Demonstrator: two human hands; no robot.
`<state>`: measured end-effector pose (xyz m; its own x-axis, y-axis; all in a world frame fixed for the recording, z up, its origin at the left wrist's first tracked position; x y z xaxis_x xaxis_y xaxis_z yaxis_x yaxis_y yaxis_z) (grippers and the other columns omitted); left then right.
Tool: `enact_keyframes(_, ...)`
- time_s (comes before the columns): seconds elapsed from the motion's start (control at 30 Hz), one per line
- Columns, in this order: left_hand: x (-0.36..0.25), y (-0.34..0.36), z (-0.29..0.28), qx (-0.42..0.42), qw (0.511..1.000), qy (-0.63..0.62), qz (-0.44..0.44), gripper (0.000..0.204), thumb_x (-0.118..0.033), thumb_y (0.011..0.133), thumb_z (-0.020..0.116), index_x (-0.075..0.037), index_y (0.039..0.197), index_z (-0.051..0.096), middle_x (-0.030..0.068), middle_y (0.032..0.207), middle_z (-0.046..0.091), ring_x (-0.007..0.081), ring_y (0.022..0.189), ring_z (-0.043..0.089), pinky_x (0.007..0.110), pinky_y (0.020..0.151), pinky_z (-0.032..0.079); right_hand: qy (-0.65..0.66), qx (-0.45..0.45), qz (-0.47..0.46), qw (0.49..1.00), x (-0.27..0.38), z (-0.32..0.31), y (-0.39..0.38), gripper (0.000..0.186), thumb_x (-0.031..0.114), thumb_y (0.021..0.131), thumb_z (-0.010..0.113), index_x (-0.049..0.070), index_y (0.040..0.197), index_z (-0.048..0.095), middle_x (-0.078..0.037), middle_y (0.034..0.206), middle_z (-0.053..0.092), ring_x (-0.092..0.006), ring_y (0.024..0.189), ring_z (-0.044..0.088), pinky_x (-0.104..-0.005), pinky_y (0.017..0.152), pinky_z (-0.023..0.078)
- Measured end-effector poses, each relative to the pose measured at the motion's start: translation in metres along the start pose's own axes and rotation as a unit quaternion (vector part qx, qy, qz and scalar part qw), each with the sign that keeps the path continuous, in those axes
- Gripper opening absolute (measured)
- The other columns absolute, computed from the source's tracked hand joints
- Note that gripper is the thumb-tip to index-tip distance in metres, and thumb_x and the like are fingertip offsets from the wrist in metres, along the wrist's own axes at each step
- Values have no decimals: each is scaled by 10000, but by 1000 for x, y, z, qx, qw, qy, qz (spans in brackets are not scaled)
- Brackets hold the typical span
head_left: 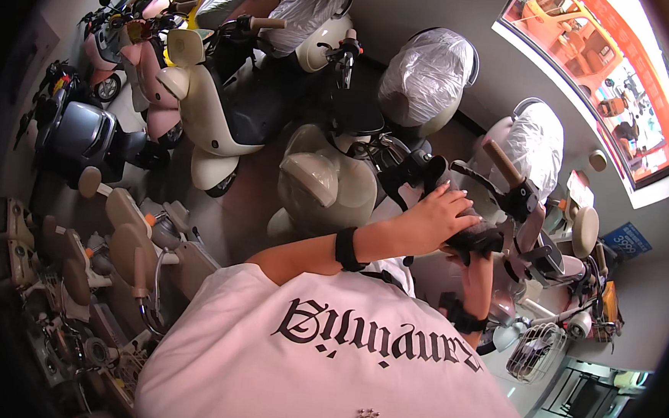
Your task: Inspecting the handles, mirrors, and seats of several electric scooters in a showroom.
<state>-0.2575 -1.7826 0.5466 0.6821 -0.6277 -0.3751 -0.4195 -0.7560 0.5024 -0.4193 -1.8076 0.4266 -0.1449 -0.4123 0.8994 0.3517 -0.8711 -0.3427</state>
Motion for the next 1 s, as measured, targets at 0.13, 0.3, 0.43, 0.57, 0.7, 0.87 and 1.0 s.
enact_keyframes(0.13, 4, 9, 12, 88, 993, 73, 3, 590, -187, 777, 665, -147, 1332, 469, 123, 1194, 524, 324, 1243, 430, 577, 1071, 255, 91, 9, -51, 995, 7, 11, 4, 468, 355, 936, 532, 74, 1303, 458, -107, 1210, 583, -235, 1028, 626, -378, 784, 567)
enact_keyframes(0.3, 10, 21, 15, 164, 983, 82, 8, 683, -349, 724, 739, -179, 1332, 477, 103, 1174, 545, 276, 1167, 499, 583, 1040, 288, 46, -52, -105, 992, 15, 31, 7, 351, 260, 970, 452, 52, 1251, 479, -116, 1118, 628, -235, 908, 669, -380, 753, 578)
enact_keyframes(0.43, -6, 2, -1, 54, 993, 71, 79, 614, -336, 731, 727, -152, 1283, 532, 104, 1261, 540, 286, 1202, 497, 521, 1013, 358, -15, -109, -86, 990, 10, 42, -30, 317, 108, 943, 450, -24, 1230, 453, -178, 1064, 623, -291, 830, 687, -353, 662, 593)
enact_keyframes(0.57, -8, -12, -13, 10, 996, 20, 89, 540, -274, 743, 705, -129, 1244, 565, 97, 1277, 544, 283, 1209, 498, 486, 1006, 378, -19, -129, -131, 983, 17, 52, -47, 275, 2, 921, 448, -41, 1192, 446, -182, 1000, 626, -279, 714, 689, -326, 604, 584)
enact_keyframes(0.7, 1, -1, -22, 61, 996, -21, 66, 555, -103, 710, 697, -142, 1247, 564, 67, 1277, 551, 227, 1196, 512, 476, 1007, 380, -95, -97, -171, 976, 50, 50, -39, 216, -46, 911, 453, -47, 1127, 468, -142, 930, 626, -215, 641, 667, -299, 549, 559)
enact_keyframes(0.87, -8, 25, -65, -52, 989, -112, 81, 600, -87, 710, 696, -170, 1285, 546, 42, 1233, 589, 218, 1011, 616, 351, 892, 479, -265, -113, -358, 888, 127, 58, -51, 224, 18, 925, 483, -27, 1141, 523, -127, 1029, 609, -198, 863, 629, -293, 719, 526)
enact_keyframes(1.0, -13, 24, -102, -188, 976, -46, 99, 523, -138, 722, 696, -161, 1233, 588, 52, 1208, 601, 257, 1003, 624, 378, 858, 501, -334, -139, -496, 789, 157, 104, -61, 309, 2, 849, 443, -38, 1116, 591, -138, 1198, 569, -239, 1095, 571, -354, 963, 432)
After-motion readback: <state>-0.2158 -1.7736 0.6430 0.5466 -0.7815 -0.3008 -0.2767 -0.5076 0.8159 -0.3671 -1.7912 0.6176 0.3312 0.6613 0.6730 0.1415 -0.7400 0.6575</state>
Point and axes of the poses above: each hand's wrist, its own y-axis towards the middle knuckle, its own z-axis out of the palm, x = y × z, the point moved 7 cm from there along y, towards the middle knuckle
